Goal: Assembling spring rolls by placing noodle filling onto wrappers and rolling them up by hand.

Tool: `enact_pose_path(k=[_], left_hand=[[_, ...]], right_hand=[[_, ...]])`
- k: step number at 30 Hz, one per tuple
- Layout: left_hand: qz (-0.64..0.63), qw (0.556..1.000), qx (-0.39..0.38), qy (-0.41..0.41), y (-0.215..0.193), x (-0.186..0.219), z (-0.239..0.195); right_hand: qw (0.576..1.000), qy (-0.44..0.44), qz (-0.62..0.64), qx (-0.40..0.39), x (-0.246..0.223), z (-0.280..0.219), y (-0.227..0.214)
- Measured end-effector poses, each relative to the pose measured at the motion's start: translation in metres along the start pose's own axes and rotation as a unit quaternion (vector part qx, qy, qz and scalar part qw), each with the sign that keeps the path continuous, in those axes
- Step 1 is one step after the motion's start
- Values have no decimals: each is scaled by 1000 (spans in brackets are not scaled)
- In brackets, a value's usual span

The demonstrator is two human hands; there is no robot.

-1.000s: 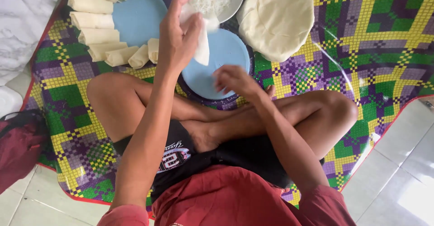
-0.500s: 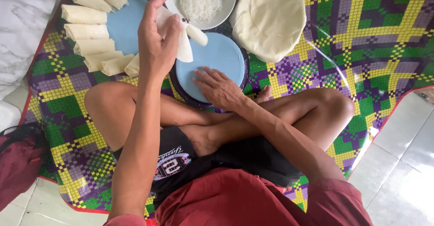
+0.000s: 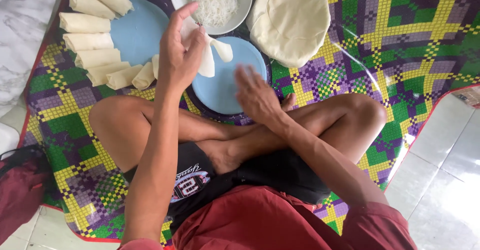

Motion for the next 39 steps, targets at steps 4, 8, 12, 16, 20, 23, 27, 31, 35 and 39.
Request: enact_pose_path(k=[4, 8, 12, 16, 20, 23, 27, 31, 35, 39], left_hand=[[24, 1000, -18, 5, 9, 2, -3], [26, 999, -31, 7, 12, 2, -5], [-12, 997, -73, -33, 27, 2, -12], [0, 996, -90, -31, 37, 1, -11], [-21, 990, -116, -80, 43, 10, -13], [-98, 983, -132, -83, 52, 9, -18], [-107, 981, -119, -112, 48, -31, -25], [-182, 958, -105, -195, 45, -140, -81], [-186, 959, -87, -194, 35, -120, -81], [-177, 967, -106, -152, 20, -63, -62]], right_hand=[[987, 62, -62, 131, 15, 10, -27], [990, 53, -97, 81, 15, -3, -16], [965, 238, -92, 56, 73, -11, -2], [983, 172, 59, 19, 34, -7, -38], [980, 152, 45, 122, 50, 0, -45], [906, 160, 381, 90, 30, 1, -92], [832, -71, 549, 20, 56, -6, -24], [643, 237, 728, -23, 97, 12, 37], [729, 173, 662, -22, 72, 8, -25], [762, 68, 644, 9, 43, 1, -94]])
Point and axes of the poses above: each hand's wrist, its own z-axis towards the middle knuckle, its own y-axis out of the palm, x = y × z, the point moved 9 cm from there along z, towards the middle knuckle, and after that the axes turned 11 degrees about y, right-handed, at the moved point
